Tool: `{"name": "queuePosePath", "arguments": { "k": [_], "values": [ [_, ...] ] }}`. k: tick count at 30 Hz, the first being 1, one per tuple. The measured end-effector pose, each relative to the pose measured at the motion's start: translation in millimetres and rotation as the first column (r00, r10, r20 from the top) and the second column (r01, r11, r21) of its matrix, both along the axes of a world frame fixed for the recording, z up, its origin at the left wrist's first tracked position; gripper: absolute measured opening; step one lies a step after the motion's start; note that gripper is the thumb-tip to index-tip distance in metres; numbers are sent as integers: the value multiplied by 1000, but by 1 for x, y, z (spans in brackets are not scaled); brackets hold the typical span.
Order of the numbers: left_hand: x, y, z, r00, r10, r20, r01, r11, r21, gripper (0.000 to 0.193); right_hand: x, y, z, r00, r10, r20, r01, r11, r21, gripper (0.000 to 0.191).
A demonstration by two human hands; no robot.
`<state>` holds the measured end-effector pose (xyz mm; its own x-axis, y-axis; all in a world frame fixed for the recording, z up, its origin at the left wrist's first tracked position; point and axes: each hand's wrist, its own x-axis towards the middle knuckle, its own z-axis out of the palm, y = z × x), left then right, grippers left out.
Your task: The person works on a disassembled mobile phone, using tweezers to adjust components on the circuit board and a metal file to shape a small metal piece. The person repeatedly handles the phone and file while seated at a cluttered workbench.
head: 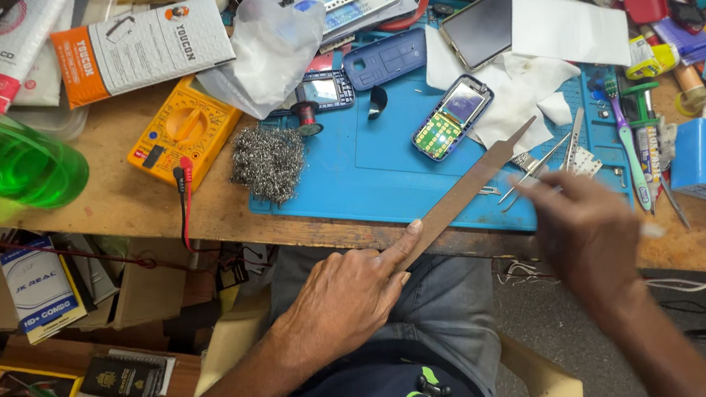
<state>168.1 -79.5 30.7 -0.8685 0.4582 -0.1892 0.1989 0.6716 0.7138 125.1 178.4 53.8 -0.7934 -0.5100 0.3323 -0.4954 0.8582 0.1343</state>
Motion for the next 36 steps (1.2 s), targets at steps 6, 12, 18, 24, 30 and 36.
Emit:
{"name": "queuePosePath", "arguments": {
  "k": [6, 12, 18, 24, 30, 36],
  "values": [
    [1, 1, -1, 1000, 1, -4, -1, 1000, -5, 64, -1, 20, -15, 999, 28, 45, -28, 1000, 0, 29],
    [2, 1, 0, 999, 14, -29, -14, 1000, -9, 64, -2, 35, -23, 992, 8, 124, -10, 1000, 15, 39],
    [4, 0, -3, 999, 25, -40, -25, 1000, 5, 62, -11, 31, -7, 995, 40, 88, -35, 997, -63, 32],
    [-1, 1, 0, 999, 28, -44, -28, 1000, 0, 62, -8, 20, -10, 908, -34, 419, 231, 873, -429, 30],
    [0, 2, 1, 999, 7, 41, -5, 999, -47, 64, 4, 19, -33, 906, -85, 416, 247, 902, -355, 32],
    [0, 2, -5, 1000, 5, -26, -5, 1000, -31, 64, 12, 17, -33, 970, -50, 237, 110, 963, -247, 38]
  ]
}}
